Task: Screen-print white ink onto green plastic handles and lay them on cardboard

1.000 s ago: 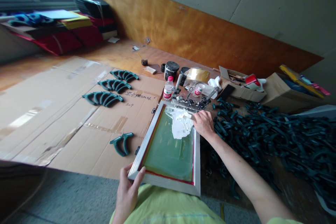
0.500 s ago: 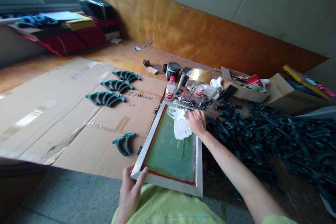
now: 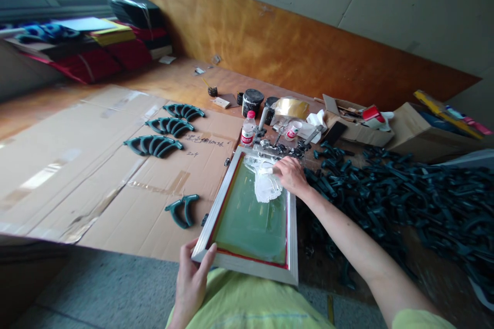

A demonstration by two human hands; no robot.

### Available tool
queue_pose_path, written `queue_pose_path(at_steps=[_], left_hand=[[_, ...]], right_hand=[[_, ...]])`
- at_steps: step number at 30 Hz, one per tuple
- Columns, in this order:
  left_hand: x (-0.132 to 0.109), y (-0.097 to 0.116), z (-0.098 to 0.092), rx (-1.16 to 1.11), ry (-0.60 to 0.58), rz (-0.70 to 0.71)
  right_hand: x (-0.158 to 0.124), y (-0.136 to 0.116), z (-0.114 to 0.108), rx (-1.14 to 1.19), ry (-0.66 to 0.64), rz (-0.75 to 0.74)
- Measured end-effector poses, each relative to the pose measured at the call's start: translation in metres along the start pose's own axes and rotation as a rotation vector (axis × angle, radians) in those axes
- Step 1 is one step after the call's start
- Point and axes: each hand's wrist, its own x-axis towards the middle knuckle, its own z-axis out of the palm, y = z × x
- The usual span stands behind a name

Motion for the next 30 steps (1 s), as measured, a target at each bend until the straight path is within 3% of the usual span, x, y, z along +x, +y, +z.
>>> queue_pose_path(at_steps=[10, 16, 21, 26, 30], left_hand=[[0.001, -0.004, 0.000, 0.028, 0.010, 0.004], [0.002, -0.009, -0.002, 0.024, -0.002, 0.009], [0.002, -0.012, -0.002, 0.010, -0.009, 0.002], [0.002, -0.009, -0.003, 0.035, -0.009, 0.016], [0.001, -0.005, -0.002, 0.040, -0.005, 0.006]], right_hand=[[-0.011, -0.007, -0.004, -0.041, -0.040, -0.052], [-0.007, -0.002, -0.001, -0.093, -0.008, 0.059], [-0.013, -0.006, 0.000, -0.052, -0.016, -0.017], [-0.014, -0.008, 0.000, -0.082, -0.009, 0.042], [-0.015, -0.011, -0.002, -0.058, -0.030, 0.002]])
